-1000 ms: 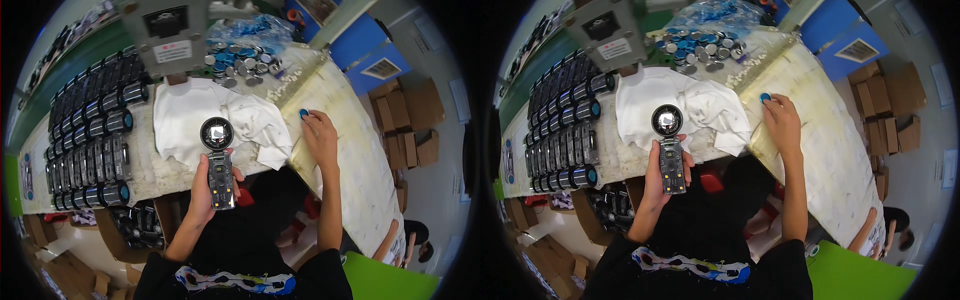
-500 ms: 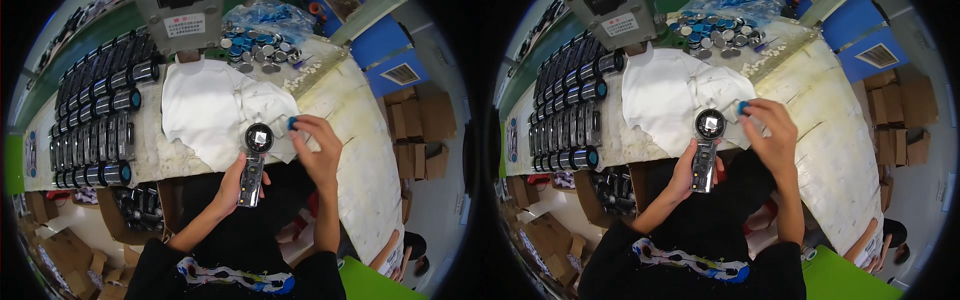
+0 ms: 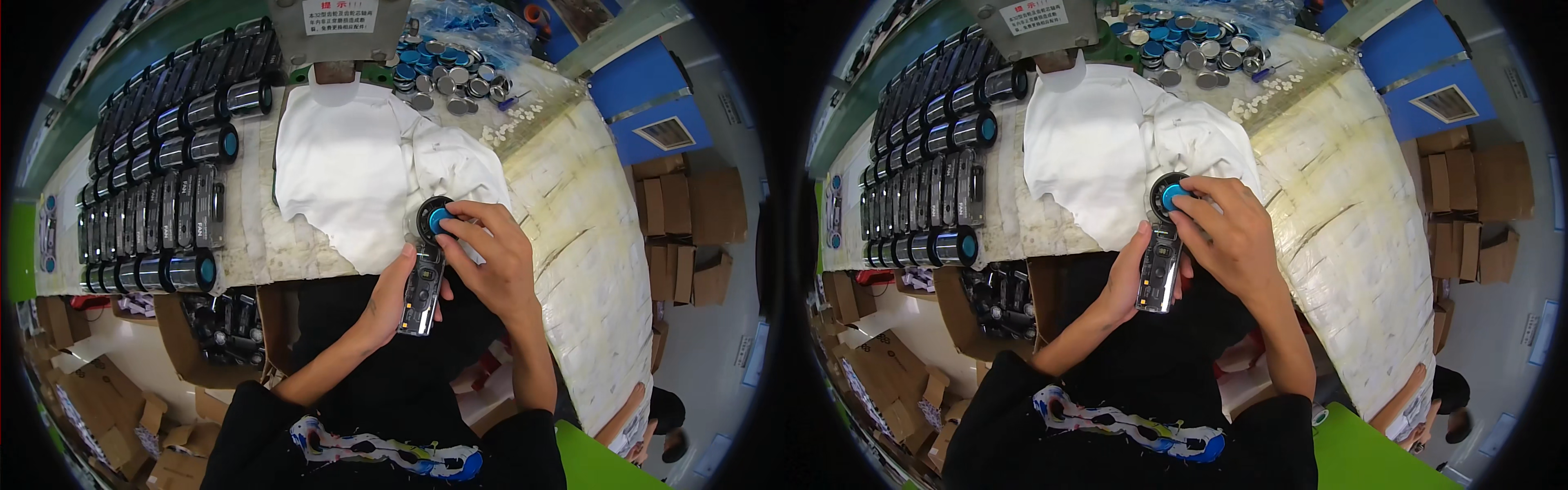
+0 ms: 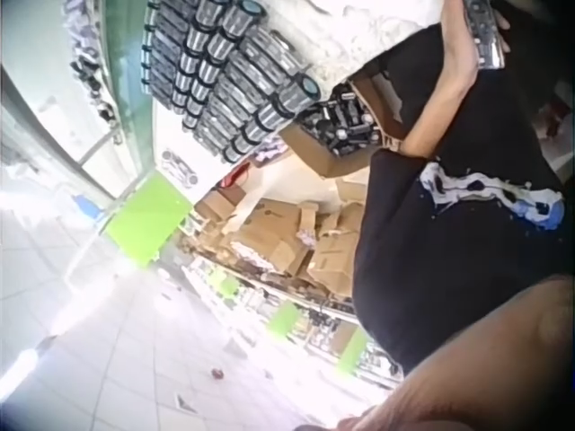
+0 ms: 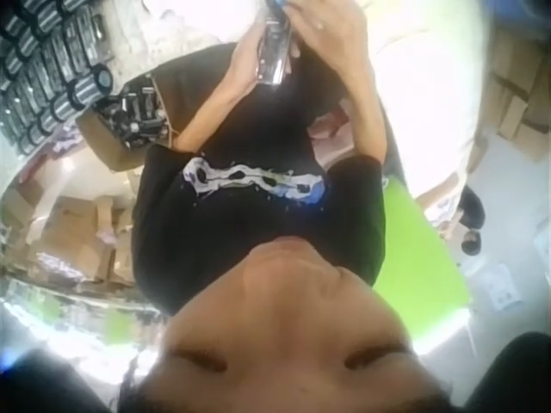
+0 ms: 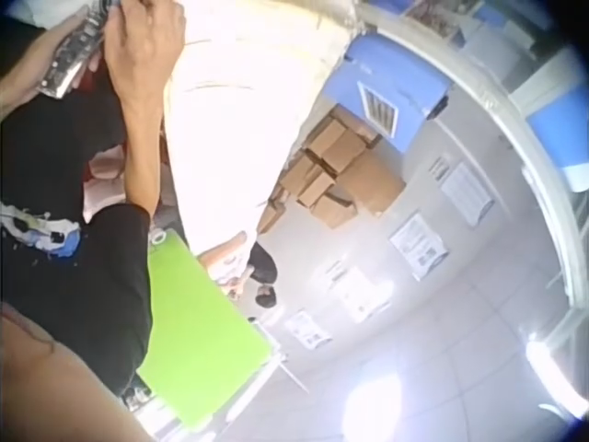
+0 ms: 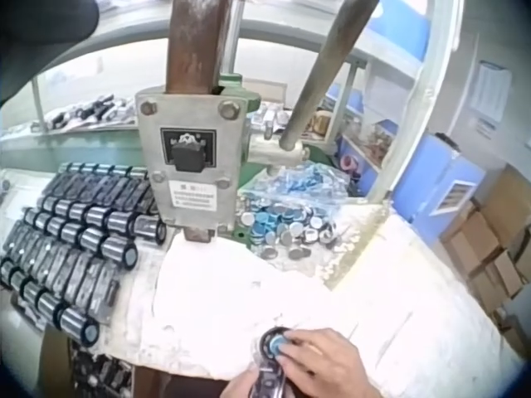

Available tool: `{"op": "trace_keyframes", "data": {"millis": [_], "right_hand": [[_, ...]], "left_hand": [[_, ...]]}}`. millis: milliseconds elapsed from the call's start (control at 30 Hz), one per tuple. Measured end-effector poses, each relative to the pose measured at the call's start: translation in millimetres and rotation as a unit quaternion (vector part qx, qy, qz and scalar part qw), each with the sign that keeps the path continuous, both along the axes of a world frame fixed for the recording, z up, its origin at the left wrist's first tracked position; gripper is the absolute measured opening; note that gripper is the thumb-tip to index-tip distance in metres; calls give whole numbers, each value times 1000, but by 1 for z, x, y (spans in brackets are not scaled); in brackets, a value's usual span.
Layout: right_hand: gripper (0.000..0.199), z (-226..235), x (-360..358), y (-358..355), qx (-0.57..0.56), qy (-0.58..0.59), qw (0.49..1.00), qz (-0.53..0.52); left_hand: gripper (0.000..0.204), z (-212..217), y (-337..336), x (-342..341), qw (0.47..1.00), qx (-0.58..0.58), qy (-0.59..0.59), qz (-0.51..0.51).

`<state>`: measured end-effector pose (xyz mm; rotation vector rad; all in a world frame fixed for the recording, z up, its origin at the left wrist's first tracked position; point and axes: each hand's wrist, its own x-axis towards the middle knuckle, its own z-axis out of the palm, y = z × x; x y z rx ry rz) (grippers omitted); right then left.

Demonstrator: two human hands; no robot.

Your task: The person assembles a circular lens component into a handheld electronic device housing using a manual pressing machine.

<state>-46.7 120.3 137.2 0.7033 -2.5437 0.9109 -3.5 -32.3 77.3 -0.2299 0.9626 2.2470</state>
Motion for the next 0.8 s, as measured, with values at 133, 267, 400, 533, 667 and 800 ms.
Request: {"op": "trace_keyframes", "data": {"millis": [133, 267, 400, 533, 667, 800], "right_hand": [[23, 0, 0, -1, 1, -7, 1000, -3], [22, -3, 0, 1, 19, 9, 1000, 6], [25, -4, 10, -8, 108, 61, 992, -30], [29, -4, 25, -19, 196, 70, 975, -80], [29, -5, 30, -25, 225, 54, 966, -113], [31, -3, 30, -28, 223, 61, 964, -131]], "left_hand": [[58, 1, 0, -1, 1000, -5, -9, -4], [58, -1, 0, -1, 1000, -1, -14, -3], [57, 1, -1, -2, 999, 13, -29, 1], [56, 10, 0, -4, 996, -1, -89, 16], [57, 7, 0, -5, 996, 25, -86, 13], [57, 6, -2, -4, 998, 20, -64, 1]]}}
